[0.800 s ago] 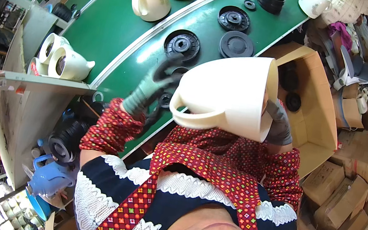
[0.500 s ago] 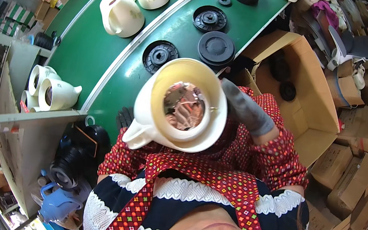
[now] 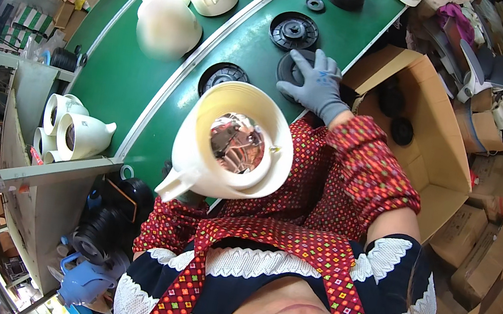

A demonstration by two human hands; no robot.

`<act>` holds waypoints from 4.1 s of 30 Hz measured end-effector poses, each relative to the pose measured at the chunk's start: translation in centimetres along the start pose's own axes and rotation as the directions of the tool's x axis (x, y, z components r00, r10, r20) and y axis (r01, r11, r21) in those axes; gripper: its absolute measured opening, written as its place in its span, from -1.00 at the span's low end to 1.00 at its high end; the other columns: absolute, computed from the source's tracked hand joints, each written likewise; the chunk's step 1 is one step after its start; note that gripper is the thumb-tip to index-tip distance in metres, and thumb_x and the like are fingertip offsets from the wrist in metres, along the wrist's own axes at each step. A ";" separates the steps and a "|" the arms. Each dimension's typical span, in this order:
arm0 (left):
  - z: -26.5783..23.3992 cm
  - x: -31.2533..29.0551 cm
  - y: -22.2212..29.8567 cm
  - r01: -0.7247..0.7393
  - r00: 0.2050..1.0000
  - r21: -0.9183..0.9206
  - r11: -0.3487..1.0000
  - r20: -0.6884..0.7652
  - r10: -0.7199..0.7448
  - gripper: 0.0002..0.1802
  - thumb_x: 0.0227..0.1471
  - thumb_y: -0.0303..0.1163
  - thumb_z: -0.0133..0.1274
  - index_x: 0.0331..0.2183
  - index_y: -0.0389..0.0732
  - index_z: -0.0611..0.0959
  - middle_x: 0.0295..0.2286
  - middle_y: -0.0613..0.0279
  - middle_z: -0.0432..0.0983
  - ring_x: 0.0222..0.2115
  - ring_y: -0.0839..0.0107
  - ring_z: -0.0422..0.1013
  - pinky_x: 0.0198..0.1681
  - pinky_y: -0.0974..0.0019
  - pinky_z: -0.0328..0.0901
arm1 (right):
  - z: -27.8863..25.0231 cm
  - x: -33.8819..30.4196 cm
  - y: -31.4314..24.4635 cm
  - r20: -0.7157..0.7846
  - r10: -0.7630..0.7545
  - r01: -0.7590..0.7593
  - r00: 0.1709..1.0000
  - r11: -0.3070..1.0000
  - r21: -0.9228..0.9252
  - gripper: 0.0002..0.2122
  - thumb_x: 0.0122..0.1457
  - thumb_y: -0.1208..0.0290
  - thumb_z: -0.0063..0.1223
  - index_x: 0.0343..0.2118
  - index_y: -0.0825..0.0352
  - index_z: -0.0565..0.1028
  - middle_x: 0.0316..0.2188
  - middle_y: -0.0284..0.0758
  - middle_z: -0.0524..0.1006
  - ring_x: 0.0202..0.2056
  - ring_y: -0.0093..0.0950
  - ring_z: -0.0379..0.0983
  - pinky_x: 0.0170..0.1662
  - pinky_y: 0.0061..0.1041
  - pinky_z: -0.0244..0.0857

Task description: The person assembles white plastic kettles by inserting black circular components into the base and securing black lids on top. The person handles each kettle one at a time, places the assembled units on a green workbench, and occasionally retrieves additional parts from a nearby cardboard box.

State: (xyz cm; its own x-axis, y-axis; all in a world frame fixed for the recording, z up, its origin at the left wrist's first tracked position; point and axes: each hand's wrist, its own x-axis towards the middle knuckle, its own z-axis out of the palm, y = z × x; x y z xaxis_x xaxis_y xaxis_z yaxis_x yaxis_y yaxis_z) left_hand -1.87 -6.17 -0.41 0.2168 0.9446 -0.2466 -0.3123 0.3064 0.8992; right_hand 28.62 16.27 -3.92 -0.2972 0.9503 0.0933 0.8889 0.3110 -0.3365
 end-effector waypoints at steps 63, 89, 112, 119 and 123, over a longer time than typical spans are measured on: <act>13.1 2.7 1.2 -0.008 0.978 0.250 0.968 0.202 -0.044 -0.23 0.50 -0.05 0.02 0.50 -0.18 0.21 0.43 0.08 0.26 0.41 0.22 0.25 0.47 0.08 0.19 | -17.4 -20.7 -1.8 -0.519 -0.493 0.707 0.698 0.587 0.394 0.04 0.20 -0.54 0.03 0.47 0.35 0.32 0.50 0.21 0.09 0.50 0.28 0.03 0.49 0.23 -0.07; 15.6 7.5 11.5 -0.380 0.910 0.907 -0.179 0.402 0.104 -0.21 -0.11 -0.33 0.41 0.19 -0.18 0.53 0.02 -0.15 0.48 -0.12 -0.23 0.58 -0.07 -0.11 0.54 | -13.1 -18.8 -3.8 -0.318 -0.358 0.474 0.878 0.564 0.676 -0.20 0.07 0.41 0.41 0.45 0.26 0.38 0.46 0.04 0.28 0.48 0.00 0.21 0.51 -0.08 0.08; 13.1 5.8 7.7 -0.695 0.719 0.712 0.097 0.687 0.107 -0.16 -0.31 -0.21 0.63 0.10 -0.04 0.73 0.21 -0.33 0.36 0.19 -0.39 0.43 0.21 -0.20 0.43 | -14.5 -19.7 -4.5 -0.107 -0.395 0.409 0.912 0.891 0.197 -0.59 0.05 0.27 0.42 0.01 0.16 0.66 0.28 0.23 0.35 0.25 0.20 0.38 0.31 -0.01 0.31; 14.7 6.1 7.1 -0.654 0.756 0.710 0.261 0.607 0.245 0.02 -0.31 -0.30 0.68 0.23 -0.09 0.58 0.26 -0.29 0.38 0.17 -0.30 0.49 0.20 -0.14 0.46 | -17.3 -18.3 -1.1 -0.075 -0.396 0.369 0.915 0.748 0.551 -0.39 0.02 0.49 0.33 0.23 0.16 0.54 0.30 0.04 0.39 0.34 0.02 0.36 0.42 -0.10 0.25; 14.9 5.4 7.3 -0.713 0.694 0.672 0.198 0.638 0.333 0.14 -0.33 -0.21 0.67 0.32 -0.07 0.53 0.27 -0.31 0.36 0.21 -0.34 0.44 0.24 -0.14 0.43 | -14.3 -16.5 5.5 0.094 -0.052 -0.059 0.994 0.462 0.885 -0.36 0.36 0.35 0.18 0.47 0.32 0.27 0.41 -0.16 0.37 0.39 -0.28 0.32 0.45 -0.26 0.18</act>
State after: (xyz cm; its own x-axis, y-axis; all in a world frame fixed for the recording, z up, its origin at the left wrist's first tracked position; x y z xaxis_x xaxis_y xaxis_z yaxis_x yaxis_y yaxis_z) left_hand 10.75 -0.59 10.21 0.6365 0.6826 0.3591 0.4052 -0.6921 0.5973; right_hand 43.40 2.51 6.07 -0.3744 0.9270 0.0226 0.1194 0.0724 -0.9902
